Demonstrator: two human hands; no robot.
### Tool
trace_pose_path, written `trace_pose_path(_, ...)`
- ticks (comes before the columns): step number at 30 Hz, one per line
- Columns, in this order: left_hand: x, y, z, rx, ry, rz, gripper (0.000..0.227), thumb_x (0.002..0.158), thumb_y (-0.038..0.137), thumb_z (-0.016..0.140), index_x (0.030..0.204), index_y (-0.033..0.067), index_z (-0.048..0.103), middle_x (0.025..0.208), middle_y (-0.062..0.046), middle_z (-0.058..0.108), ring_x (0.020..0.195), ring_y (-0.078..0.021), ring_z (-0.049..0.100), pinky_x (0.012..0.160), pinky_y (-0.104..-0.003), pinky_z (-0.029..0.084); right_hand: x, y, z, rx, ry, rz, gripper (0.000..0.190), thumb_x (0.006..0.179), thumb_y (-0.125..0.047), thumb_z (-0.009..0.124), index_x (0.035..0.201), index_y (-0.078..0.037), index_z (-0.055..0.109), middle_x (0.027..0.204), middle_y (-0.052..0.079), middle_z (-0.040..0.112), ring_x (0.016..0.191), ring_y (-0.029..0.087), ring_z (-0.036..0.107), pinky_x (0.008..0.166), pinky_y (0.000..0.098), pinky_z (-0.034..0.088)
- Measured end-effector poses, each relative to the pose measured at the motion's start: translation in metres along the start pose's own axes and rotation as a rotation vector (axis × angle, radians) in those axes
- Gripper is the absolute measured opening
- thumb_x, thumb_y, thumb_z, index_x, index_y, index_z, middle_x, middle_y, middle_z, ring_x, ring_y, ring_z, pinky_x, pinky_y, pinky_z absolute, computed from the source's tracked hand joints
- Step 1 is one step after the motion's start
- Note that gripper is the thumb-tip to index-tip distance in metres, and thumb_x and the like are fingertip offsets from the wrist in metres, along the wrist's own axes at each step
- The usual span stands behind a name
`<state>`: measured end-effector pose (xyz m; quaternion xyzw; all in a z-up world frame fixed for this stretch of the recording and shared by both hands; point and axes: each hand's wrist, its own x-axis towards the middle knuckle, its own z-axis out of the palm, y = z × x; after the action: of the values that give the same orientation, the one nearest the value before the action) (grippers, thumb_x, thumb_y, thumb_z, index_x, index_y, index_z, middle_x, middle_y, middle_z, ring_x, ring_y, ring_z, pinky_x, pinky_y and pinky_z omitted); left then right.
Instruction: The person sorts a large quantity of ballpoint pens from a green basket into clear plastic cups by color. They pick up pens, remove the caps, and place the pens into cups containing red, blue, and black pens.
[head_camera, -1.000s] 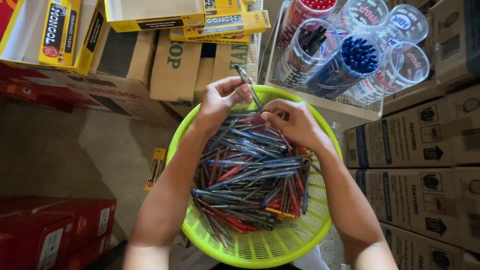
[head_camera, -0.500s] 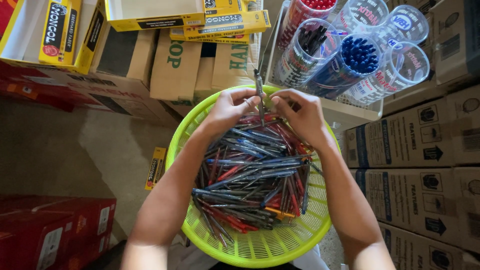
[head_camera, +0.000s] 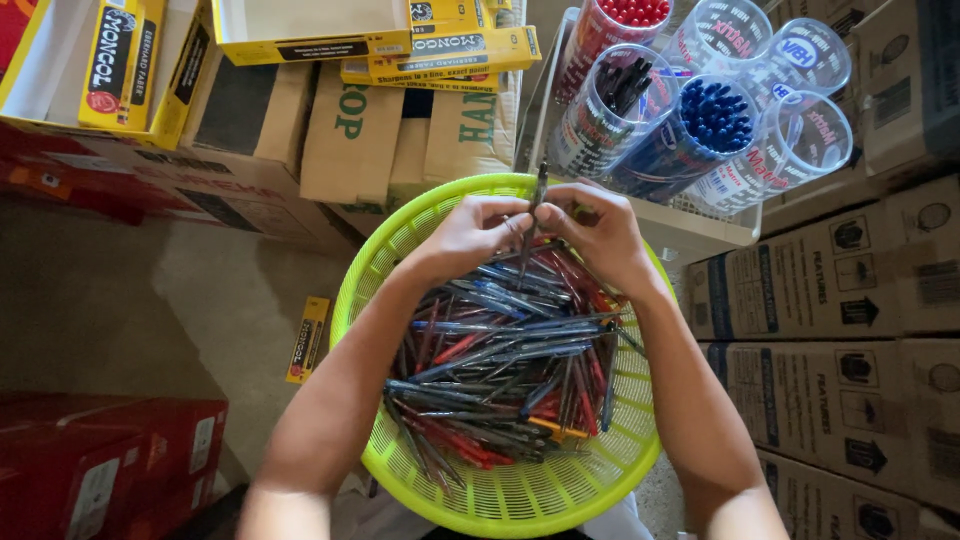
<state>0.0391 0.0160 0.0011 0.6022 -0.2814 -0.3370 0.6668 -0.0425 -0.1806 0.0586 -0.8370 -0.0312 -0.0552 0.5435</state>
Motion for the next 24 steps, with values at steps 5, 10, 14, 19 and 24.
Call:
trace_pose_path(5, 0.001, -0.005, 0.005, -0.038, 0.009, 0.006, 0.033, 0.104, 0.024, 0.062, 0.127, 0.0013, 0.07, 0.093, 0.006, 0.068, 0.081, -0.0025, 0.055, 0.072, -0.021, 0.048, 0.0, 0.001, 0.0, -0.172, 0.03, -0.017, 0.023, 0.096, -0.018, 0.077, 0.111, -0.001, 0.074, 0.093, 0.001, 0.067, 0.079, 0.006, 0.058, 0.07, 0.0243, 0.05)
trace_pose_path(10, 0.002, -0.003, 0.01, -0.062, 0.009, 0.053, 0.032, 0.105, 0.025, 0.062, 0.123, 0.0008, 0.071, 0.092, 0.007, 0.066, 0.079, -0.0027, 0.054, 0.07, -0.021, 0.046, -0.002, -0.003, -0.001, -0.194, 0.107, -0.122, 0.023, 0.095, -0.018, 0.078, 0.111, -0.003, 0.072, 0.091, 0.002, 0.065, 0.08, 0.006, 0.057, 0.069, 0.024, 0.049)
trace_pose_path(14, 0.005, -0.003, 0.02, -0.007, 0.027, 0.081, 0.032, 0.105, 0.025, 0.064, 0.125, 0.0021, 0.073, 0.089, 0.008, 0.062, 0.079, -0.002, 0.052, 0.068, -0.021, 0.044, -0.002, -0.006, -0.008, -0.098, 0.207, -0.147, 0.025, 0.093, -0.016, 0.077, 0.116, -0.005, 0.073, 0.098, 0.001, 0.07, 0.086, 0.004, 0.06, 0.067, 0.0228, 0.047)
trace_pose_path(19, 0.024, 0.034, 0.042, 0.181, 0.21, 0.213, 0.034, 0.098, 0.023, 0.067, 0.124, 0.0021, 0.072, 0.098, -0.003, 0.074, 0.083, -0.0076, 0.063, 0.073, -0.028, 0.056, -0.006, -0.039, -0.024, -0.254, 0.345, -0.285, 0.022, 0.094, -0.012, 0.075, 0.116, -0.006, 0.074, 0.102, 0.003, 0.072, 0.08, 0.008, 0.065, 0.067, 0.0248, 0.052)
trace_pose_path(24, 0.038, 0.098, 0.06, 0.414, 0.264, 0.448, 0.037, 0.098, 0.019, 0.066, 0.132, 0.0057, 0.067, 0.117, -0.014, 0.076, 0.094, -0.0192, 0.074, 0.082, -0.034, 0.059, -0.004, -0.065, -0.044, -0.393, 0.509, -0.378, 0.024, 0.095, -0.009, 0.075, 0.118, -0.006, 0.072, 0.104, 0.008, 0.073, 0.076, 0.013, 0.07, 0.068, 0.0286, 0.056)
